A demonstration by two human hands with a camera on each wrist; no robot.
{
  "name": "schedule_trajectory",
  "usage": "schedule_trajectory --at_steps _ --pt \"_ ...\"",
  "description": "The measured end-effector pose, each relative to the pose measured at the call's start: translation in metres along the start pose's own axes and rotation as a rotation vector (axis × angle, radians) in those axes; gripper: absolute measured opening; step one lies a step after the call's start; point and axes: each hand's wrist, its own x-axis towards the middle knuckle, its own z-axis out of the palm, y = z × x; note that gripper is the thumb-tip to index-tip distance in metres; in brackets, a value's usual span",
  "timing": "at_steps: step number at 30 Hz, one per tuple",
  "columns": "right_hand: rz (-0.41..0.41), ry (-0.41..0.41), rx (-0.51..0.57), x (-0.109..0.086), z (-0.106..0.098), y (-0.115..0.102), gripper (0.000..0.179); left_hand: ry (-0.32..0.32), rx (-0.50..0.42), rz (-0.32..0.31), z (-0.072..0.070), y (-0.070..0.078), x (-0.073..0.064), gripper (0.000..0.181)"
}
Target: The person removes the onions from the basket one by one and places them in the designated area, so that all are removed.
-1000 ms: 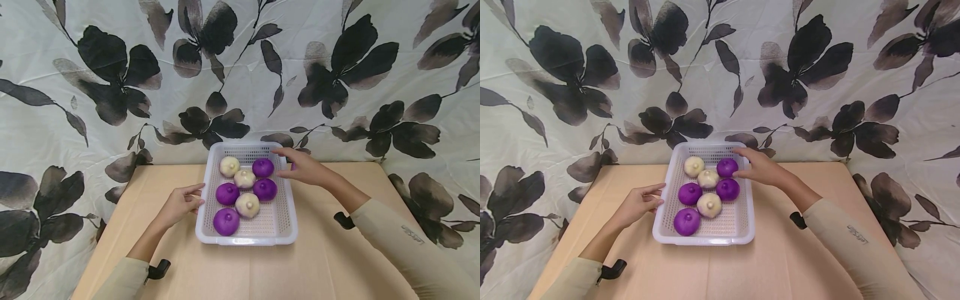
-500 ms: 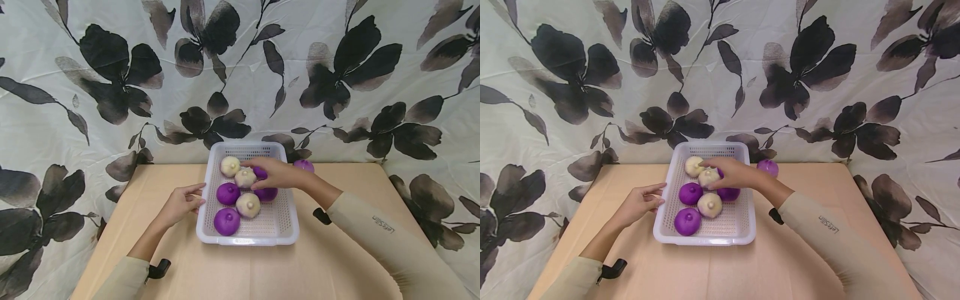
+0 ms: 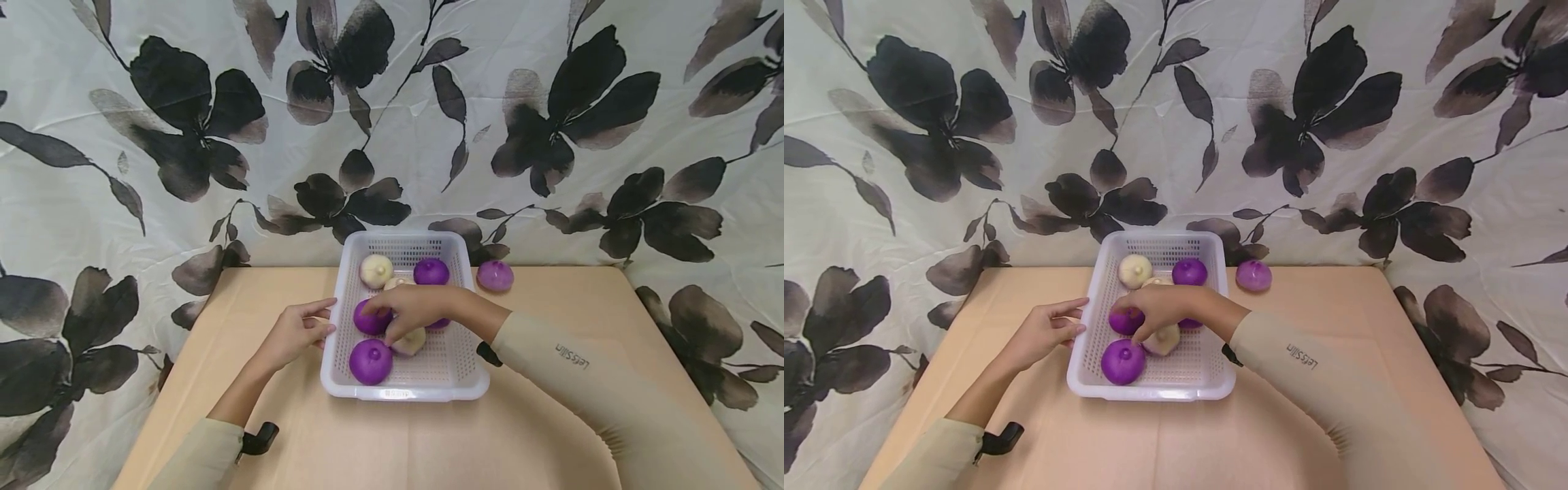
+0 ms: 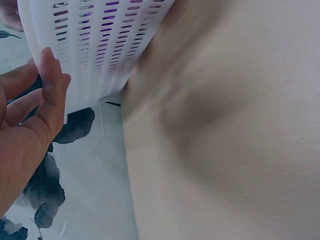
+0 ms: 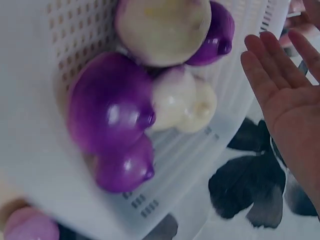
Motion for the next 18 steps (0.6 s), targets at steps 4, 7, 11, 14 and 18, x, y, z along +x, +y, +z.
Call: schedule_trajectory --at_steps 4,7,11,14,18 --pt "0.040 -0.056 -0.002 0.011 0.010 -0.003 0.069 -0.004 -0.003 0.003 0.001 0.000 0.001 0.058" --pt "0.079 -0.104 -0.023 0.018 0.017 -0.004 0.071 -0.002 0.006 0.007 0.000 -0.001 0.001 0.058" --pt "0.101 -0.150 -0.079 0.024 0.024 -0.004 0.070 -0.003 0.013 0.003 0.000 -0.002 0.001 0.058" --pt "0.098 -0.157 -0.132 0.028 0.029 -0.002 0.068 -0.009 0.014 0.001 0.000 -0.002 0.001 0.058" --pt "0.106 -0.148 -0.174 0.031 0.034 -0.001 0.066 -0.009 0.029 0.011 0.000 0.000 0.001 0.058"
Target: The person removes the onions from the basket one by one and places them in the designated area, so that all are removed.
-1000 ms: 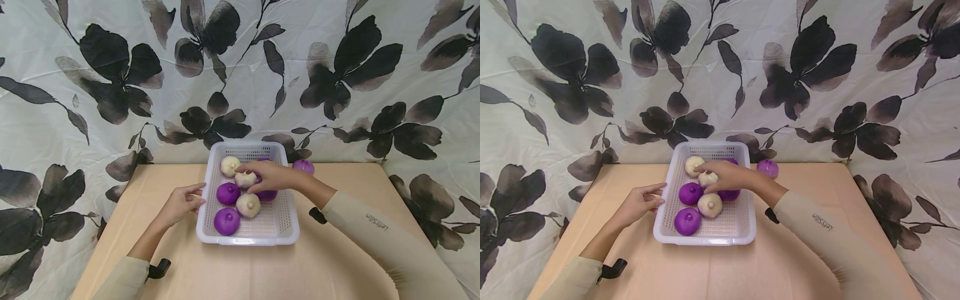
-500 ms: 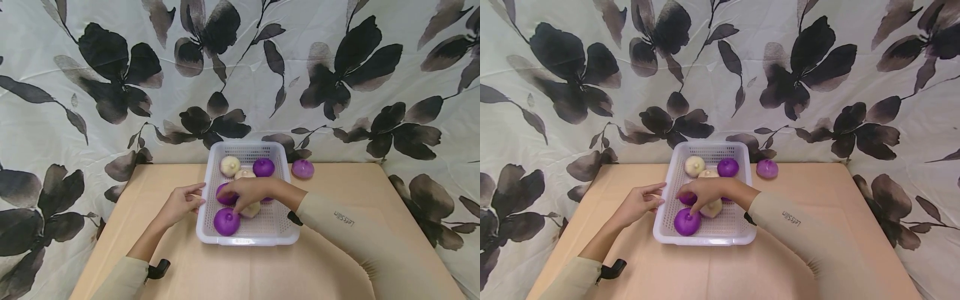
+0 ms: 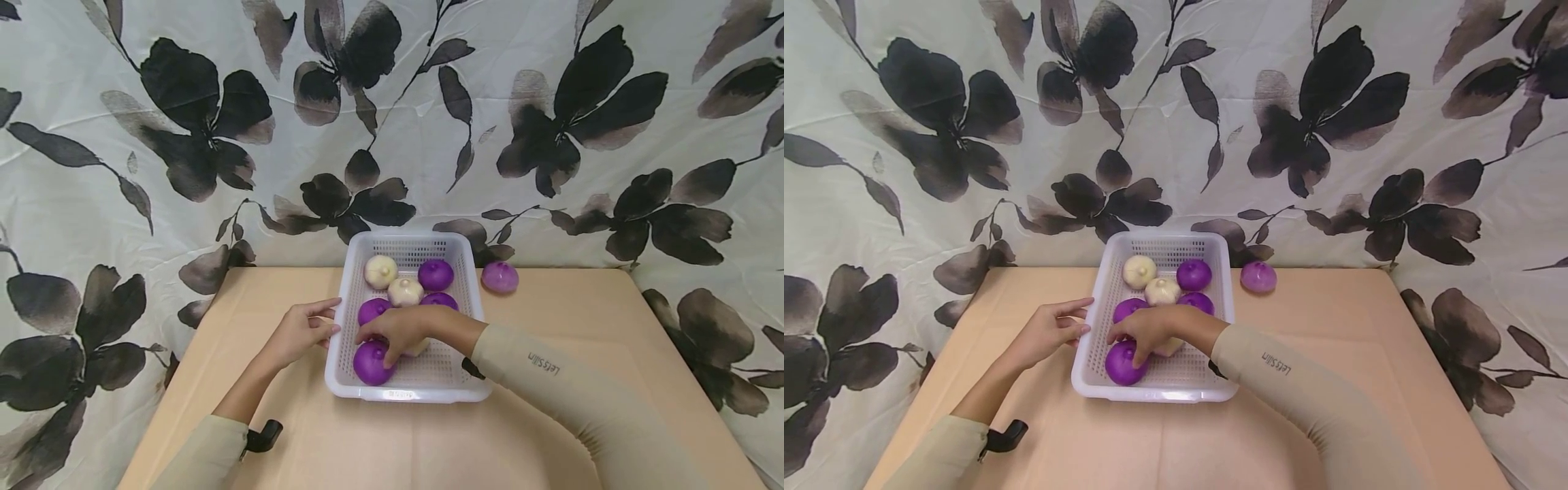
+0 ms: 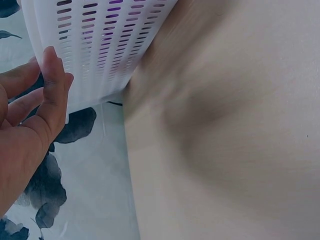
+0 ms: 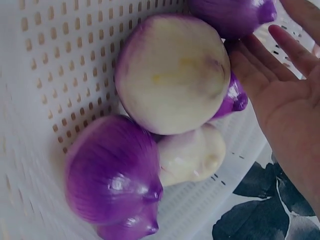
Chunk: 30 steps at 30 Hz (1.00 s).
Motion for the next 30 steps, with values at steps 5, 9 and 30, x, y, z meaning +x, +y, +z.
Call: schedule_trajectory --at_steps 5,9,30 --pt "0.010 0.031 -0.042 0.001 0.005 -0.001 0.065 0.000 0.006 0.007 -0.001 0.001 0.001 0.057" --pt "0.005 0.054 -0.078 0.004 0.009 -0.002 0.061 -0.006 -0.003 0.005 -0.001 0.001 0.002 0.058" --pt "0.025 0.001 -0.023 0.011 0.019 -0.008 0.065 0.000 -0.009 0.008 0.000 -0.004 -0.002 0.057"
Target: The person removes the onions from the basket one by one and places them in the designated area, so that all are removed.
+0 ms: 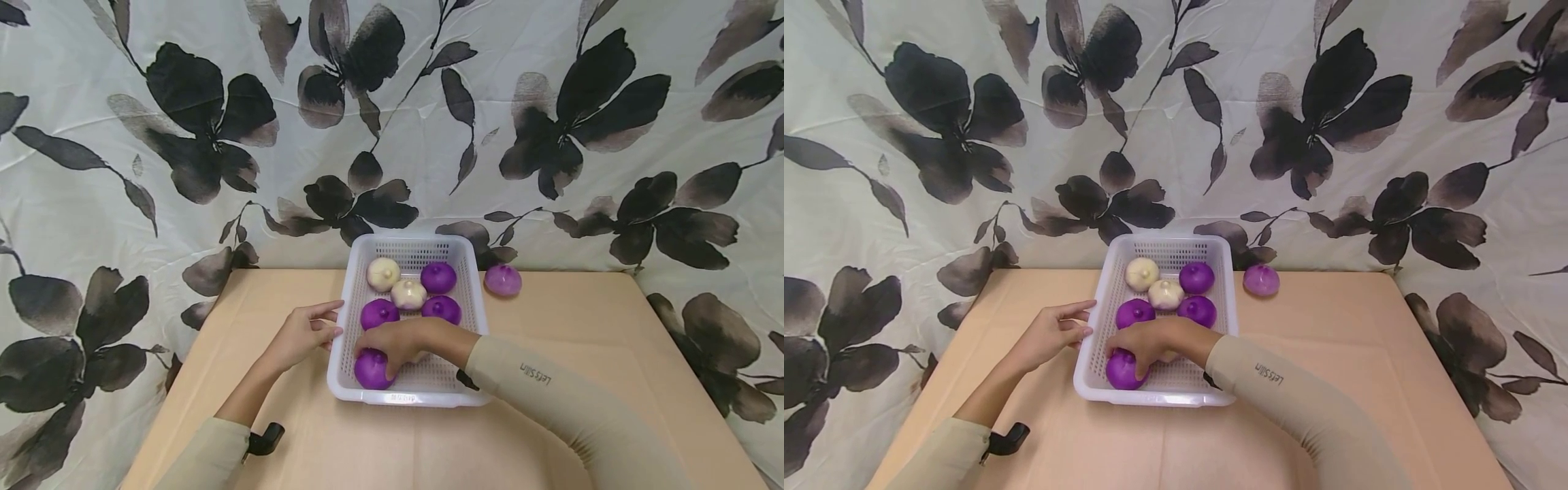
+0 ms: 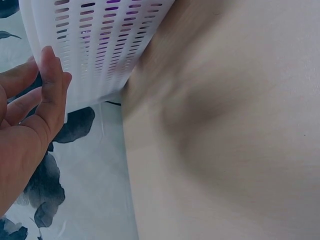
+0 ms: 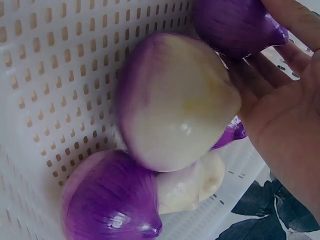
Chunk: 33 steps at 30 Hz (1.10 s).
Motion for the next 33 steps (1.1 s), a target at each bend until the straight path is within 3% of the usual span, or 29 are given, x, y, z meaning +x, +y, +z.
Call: schedule_trajectory --at_steps 8,14,25,33 --pt "0.053 -0.021 0.126 0.000 0.004 0.002 0.066 -0.006 -0.008 0.007 -0.001 0.000 0.000 0.057" --pt "0.040 -0.019 0.177 0.002 0.005 0.005 0.066 -0.004 -0.002 0.001 -0.001 0.000 0.000 0.057" --pt "-0.043 0.021 0.135 0.000 0.001 0.009 0.069 -0.006 0.001 0.001 0.000 0.000 0.001 0.057" --pt "-0.083 0.027 0.130 -0.014 -0.008 0.003 0.069 -0.003 0.013 -0.001 0.000 0.001 0.000 0.057"
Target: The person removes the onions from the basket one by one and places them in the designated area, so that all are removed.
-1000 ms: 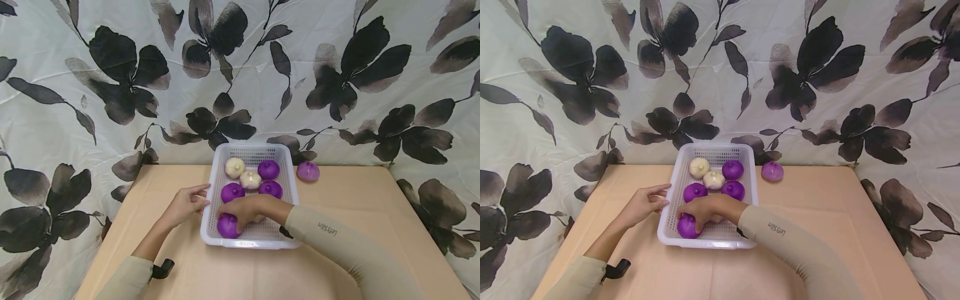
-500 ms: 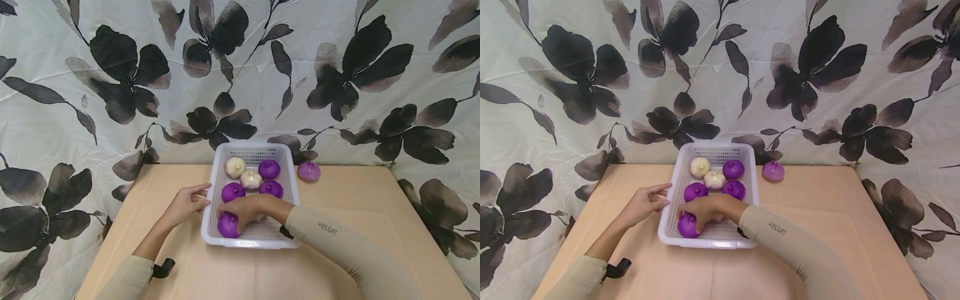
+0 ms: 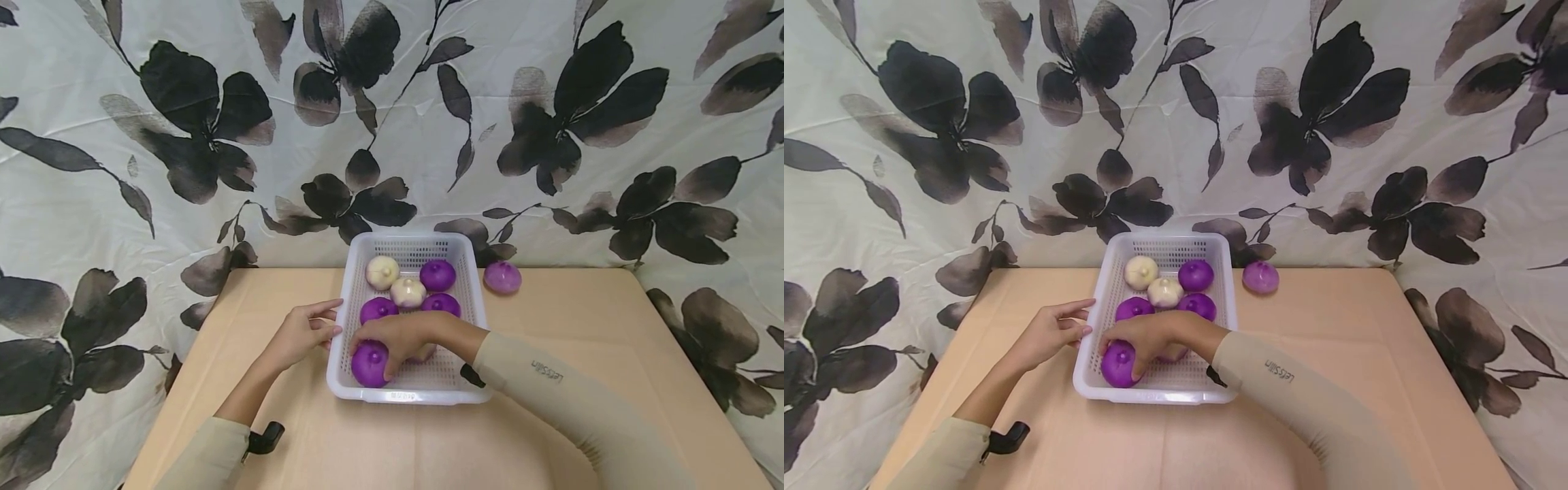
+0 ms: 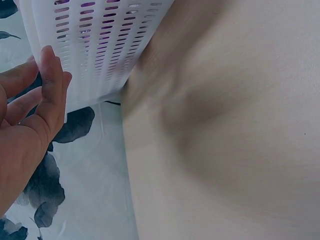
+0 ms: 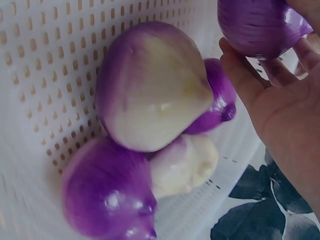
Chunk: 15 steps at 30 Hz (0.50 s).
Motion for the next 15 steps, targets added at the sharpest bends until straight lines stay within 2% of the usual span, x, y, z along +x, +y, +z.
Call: schedule_trajectory --at_steps 6,11,15 --pt "-0.014 0.033 -0.055 -0.016 -0.011 -0.007 0.069 0.003 -0.008 -0.003 -0.001 0.000 0.001 0.057" --pt "0.014 0.055 0.020 -0.032 -0.016 -0.007 0.073 0.006 -0.006 -0.007 -0.001 0.000 0.001 0.057" --pt "0.002 0.093 0.057 -0.043 -0.017 -0.002 0.074 0.009 -0.013 -0.019 0.000 0.000 0.001 0.057"
